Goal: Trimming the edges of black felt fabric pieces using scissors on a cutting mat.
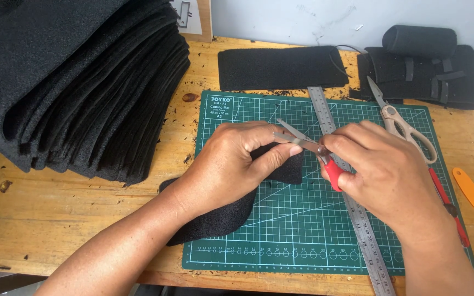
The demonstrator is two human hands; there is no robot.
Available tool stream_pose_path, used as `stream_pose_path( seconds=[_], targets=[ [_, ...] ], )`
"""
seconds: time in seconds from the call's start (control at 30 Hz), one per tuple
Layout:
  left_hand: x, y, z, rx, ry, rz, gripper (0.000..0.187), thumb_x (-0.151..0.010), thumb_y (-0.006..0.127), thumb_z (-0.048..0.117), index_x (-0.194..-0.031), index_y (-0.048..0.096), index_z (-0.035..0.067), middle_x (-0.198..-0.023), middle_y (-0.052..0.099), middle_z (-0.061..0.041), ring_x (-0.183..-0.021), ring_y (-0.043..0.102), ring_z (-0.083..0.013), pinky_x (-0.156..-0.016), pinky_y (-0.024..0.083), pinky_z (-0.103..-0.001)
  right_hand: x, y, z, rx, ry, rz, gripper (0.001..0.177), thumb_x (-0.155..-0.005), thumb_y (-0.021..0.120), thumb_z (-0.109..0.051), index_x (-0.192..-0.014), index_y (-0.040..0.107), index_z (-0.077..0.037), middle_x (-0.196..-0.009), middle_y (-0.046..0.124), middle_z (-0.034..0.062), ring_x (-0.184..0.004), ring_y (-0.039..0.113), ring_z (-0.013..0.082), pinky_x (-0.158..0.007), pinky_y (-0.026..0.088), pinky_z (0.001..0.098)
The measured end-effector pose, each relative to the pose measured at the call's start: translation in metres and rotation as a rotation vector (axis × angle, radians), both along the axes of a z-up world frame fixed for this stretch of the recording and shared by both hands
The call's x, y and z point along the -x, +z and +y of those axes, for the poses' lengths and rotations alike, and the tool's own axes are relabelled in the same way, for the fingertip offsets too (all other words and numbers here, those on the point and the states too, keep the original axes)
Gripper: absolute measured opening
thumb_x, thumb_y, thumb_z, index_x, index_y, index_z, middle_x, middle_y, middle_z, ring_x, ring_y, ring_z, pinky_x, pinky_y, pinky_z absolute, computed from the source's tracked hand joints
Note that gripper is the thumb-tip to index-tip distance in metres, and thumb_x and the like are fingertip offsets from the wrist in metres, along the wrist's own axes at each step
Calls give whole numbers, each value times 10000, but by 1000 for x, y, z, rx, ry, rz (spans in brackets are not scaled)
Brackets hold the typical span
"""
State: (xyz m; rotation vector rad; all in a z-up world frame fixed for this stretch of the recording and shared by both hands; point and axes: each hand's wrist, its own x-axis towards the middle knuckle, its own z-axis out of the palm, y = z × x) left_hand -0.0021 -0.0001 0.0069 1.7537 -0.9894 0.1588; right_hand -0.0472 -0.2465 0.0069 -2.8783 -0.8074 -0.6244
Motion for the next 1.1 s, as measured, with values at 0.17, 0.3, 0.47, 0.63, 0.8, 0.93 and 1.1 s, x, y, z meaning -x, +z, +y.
stream_pose_path(
  seconds=[0.17, 0.3, 0.47, 0.63, 0.8, 0.93, 1.1],
  targets=[
    [2, 3, 0, -6, 37, 68, 171, -1003, 636, 217, -1097, 735, 113, -1068, 790, -8, -932, 757, -104, -830, 572, -254, -1, 7, 7, -164, 85, 153, 217, -808, 833, -88, -925, 652, -71, -880, 649, 11, -741, 614, 170, -617, 536, 336],
    [1, 0, 0, -14, 99, 137, 189, -969, 661, 269, -1043, 754, 121, -1033, 805, 0, -949, 776, -93, -843, 584, -243, -1, 11, 10, -446, 4, 460, 270, -760, 866, -207, -924, 667, -131, -944, 709, -31, -813, 655, 87, -504, 637, 224],
    [1, -1, 0, -18, 66, 189, 198, -978, 648, 278, -1062, 751, 132, -1006, 793, 33, -909, 737, -54, -814, 565, -232, -5, 7, 6, -437, 139, 439, 286, -760, 883, -179, -915, 652, -109, -904, 682, -26, -774, 636, 98, -698, 535, 233],
    [0, -1, -2, 3, 14, 242, 173, -998, 630, 247, -1052, 754, 139, -1006, 786, 41, -918, 710, -38, -843, 547, -219, -6, 4, 2, -420, 158, 480, 267, -757, 880, -178, -904, 662, -129, -884, 672, -34, -792, 649, 92, -656, 566, 226],
    [-10, -7, -5, 283, 170, 484, 210, -963, 685, 195, -1130, 760, 92, -1117, 783, -16, -1029, 720, -66, -949, 565, -196, -4, 7, 2, -791, -26, 415, 259, -795, 778, -43, -1043, 706, -35, -1053, 749, 89, -931, 727, 181, -867, 595, 295],
    [-17, -11, -4, 461, 153, 575, 230, -1002, 640, 190, -1179, 716, 64, -1115, 770, -38, -1008, 704, -71, -938, 551, -201, -8, -5, 10, -1097, 104, 558, 240, -839, 697, -29, -1053, 589, -20, -1231, 700, 238, -765, 753, 246, -752, 669, 323],
    [-12, -8, -4, 601, -70, 577, 277, -1070, 551, 143, -1323, 586, 38, -1287, 710, -181, -1223, 685, -215, -1119, 548, -323, -15, -30, 13, -1428, 34, 558, 246, -867, 695, 30, -1073, 576, -35, -1033, 633, 168, -772, 712, 264, -770, 608, 349]
  ],
)
